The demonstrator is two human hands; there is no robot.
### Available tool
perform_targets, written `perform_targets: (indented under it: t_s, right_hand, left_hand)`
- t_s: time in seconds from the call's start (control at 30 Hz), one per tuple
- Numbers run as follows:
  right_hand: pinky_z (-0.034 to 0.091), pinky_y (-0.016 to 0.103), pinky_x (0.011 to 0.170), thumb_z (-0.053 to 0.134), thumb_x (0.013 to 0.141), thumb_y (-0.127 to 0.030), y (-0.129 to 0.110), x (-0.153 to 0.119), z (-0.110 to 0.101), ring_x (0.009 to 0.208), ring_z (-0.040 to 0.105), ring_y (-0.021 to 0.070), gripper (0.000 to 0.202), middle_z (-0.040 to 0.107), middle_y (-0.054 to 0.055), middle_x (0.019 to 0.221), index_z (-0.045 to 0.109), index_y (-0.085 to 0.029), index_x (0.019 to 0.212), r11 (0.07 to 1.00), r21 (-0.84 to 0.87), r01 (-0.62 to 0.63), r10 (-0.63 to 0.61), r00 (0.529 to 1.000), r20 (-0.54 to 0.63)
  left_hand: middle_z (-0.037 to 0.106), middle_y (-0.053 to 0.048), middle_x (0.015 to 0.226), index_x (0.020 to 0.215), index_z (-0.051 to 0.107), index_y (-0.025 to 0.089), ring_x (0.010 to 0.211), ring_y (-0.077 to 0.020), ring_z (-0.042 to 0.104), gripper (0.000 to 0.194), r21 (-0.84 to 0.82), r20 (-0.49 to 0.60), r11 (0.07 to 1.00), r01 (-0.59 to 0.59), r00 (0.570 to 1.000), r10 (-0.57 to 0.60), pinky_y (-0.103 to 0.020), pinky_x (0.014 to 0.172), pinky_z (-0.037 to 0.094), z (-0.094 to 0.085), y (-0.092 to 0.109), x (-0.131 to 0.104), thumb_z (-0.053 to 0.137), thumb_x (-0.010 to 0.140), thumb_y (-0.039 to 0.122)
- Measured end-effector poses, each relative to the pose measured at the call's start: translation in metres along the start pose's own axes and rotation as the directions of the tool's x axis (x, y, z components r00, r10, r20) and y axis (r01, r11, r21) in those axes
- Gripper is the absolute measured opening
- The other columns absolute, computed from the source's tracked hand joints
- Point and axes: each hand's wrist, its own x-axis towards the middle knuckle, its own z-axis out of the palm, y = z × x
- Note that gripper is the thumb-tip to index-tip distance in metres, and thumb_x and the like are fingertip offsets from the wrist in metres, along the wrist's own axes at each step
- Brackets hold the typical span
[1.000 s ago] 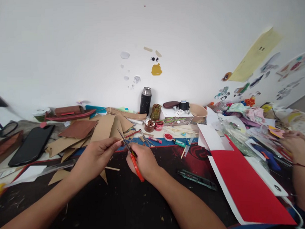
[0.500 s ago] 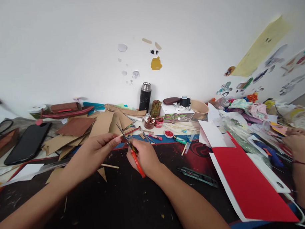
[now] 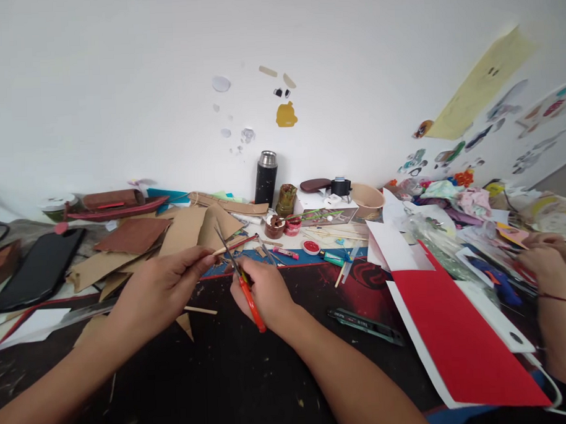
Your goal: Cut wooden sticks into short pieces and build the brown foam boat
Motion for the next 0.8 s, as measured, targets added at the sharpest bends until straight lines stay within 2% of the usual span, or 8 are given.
perform_targets:
  t_s: [0.1,0.17,0.33,0.4,0.5,0.6,0.7,0.8]
  right_hand:
    - [0.048,0.026,0.073,0.058,0.088,-0.012,0.004,0.000,-0.001,0.075,0.067,0.0180,0.020,0.071,0.001,0.085,0.069,-0.023,0.100,0.998,0.024,0.055,-0.055,0.998,-0.017]
    - [0.047,0.026,0.072,0.056,0.091,-0.013,0.006,-0.001,-0.001,0.073,0.066,0.0180,0.017,0.069,0.001,0.083,0.068,-0.023,0.097,0.998,0.016,0.069,-0.068,0.997,-0.027]
    - [0.050,0.028,0.077,0.057,0.084,-0.012,0.003,-0.001,-0.001,0.083,0.071,0.0212,0.027,0.074,0.003,0.090,0.071,-0.023,0.103,0.994,0.031,0.108,-0.106,0.993,-0.054]
    - [0.051,0.028,0.076,0.057,0.082,-0.012,0.001,-0.001,-0.001,0.080,0.071,0.0210,0.028,0.074,0.003,0.088,0.072,-0.023,0.102,0.994,0.039,0.101,-0.098,0.993,-0.064]
    - [0.050,0.028,0.073,0.056,0.082,-0.012,-0.001,-0.001,-0.002,0.072,0.068,0.0200,0.026,0.072,0.002,0.079,0.072,-0.023,0.099,0.996,0.041,0.083,-0.079,0.993,-0.091]
    - [0.051,0.027,0.075,0.056,0.081,-0.010,-0.004,0.000,-0.003,0.072,0.068,0.0190,0.028,0.072,0.001,0.079,0.074,-0.022,0.099,0.996,0.074,0.042,-0.036,0.996,-0.084]
    - [0.051,0.026,0.073,0.056,0.082,-0.010,-0.007,-0.001,-0.003,0.069,0.067,0.0175,0.025,0.071,0.000,0.077,0.074,-0.022,0.094,0.994,0.110,-0.012,0.019,0.998,-0.059]
    - [0.051,0.025,0.070,0.056,0.083,-0.009,-0.010,-0.001,0.001,0.067,0.067,0.0169,0.028,0.071,0.000,0.077,0.077,-0.022,0.097,0.986,0.164,-0.037,0.047,0.997,-0.058]
  left_hand:
    - [0.078,-0.002,0.080,0.088,0.077,0.025,0.073,-0.0233,0.068,0.047,-0.149,0.051,0.987,0.061,0.997,-0.054,-0.028,0.067,0.049,-0.003,0.001,0.001,0.056,0.092,0.067]
    - [0.071,-0.002,0.074,0.080,0.073,0.023,0.069,-0.0209,0.062,0.051,-0.266,0.124,0.955,0.131,0.987,-0.101,-0.028,0.063,0.047,-0.003,0.002,0.002,0.060,0.089,0.071]
    - [0.033,0.008,0.050,0.067,0.057,0.023,0.046,-0.0102,0.023,0.058,-0.565,0.378,0.730,0.383,0.907,-0.184,-0.025,0.045,0.022,0.000,-0.003,0.005,0.069,0.080,0.077]
    - [0.030,0.009,0.049,0.065,0.053,0.023,0.045,-0.0095,0.021,0.058,-0.573,0.397,0.716,0.398,0.900,-0.182,-0.025,0.045,0.020,0.001,-0.005,0.006,0.068,0.081,0.077]
    - [0.057,0.000,0.059,0.077,0.068,0.021,0.052,-0.0146,0.047,0.054,-0.410,0.235,0.885,0.223,0.963,-0.134,-0.026,0.051,0.033,0.001,-0.002,0.004,0.060,0.091,0.072]
    - [0.075,-0.004,0.074,0.093,0.077,0.022,0.065,-0.0216,0.067,0.047,-0.059,0.031,0.998,-0.030,0.999,0.031,-0.029,0.060,0.043,0.001,0.001,-0.001,0.048,0.102,0.058]
    - [0.076,-0.004,0.069,0.101,0.079,0.022,0.057,-0.0225,0.067,0.039,0.338,-0.074,0.913,-0.230,0.960,0.270,-0.030,0.054,0.038,0.002,-0.004,-0.005,0.043,0.106,0.037]
    - [0.079,-0.004,0.074,0.111,0.078,0.023,0.058,-0.0218,0.070,0.036,0.581,-0.075,0.720,-0.380,0.856,0.512,-0.030,0.053,0.037,0.001,-0.015,-0.006,0.044,0.101,0.016]
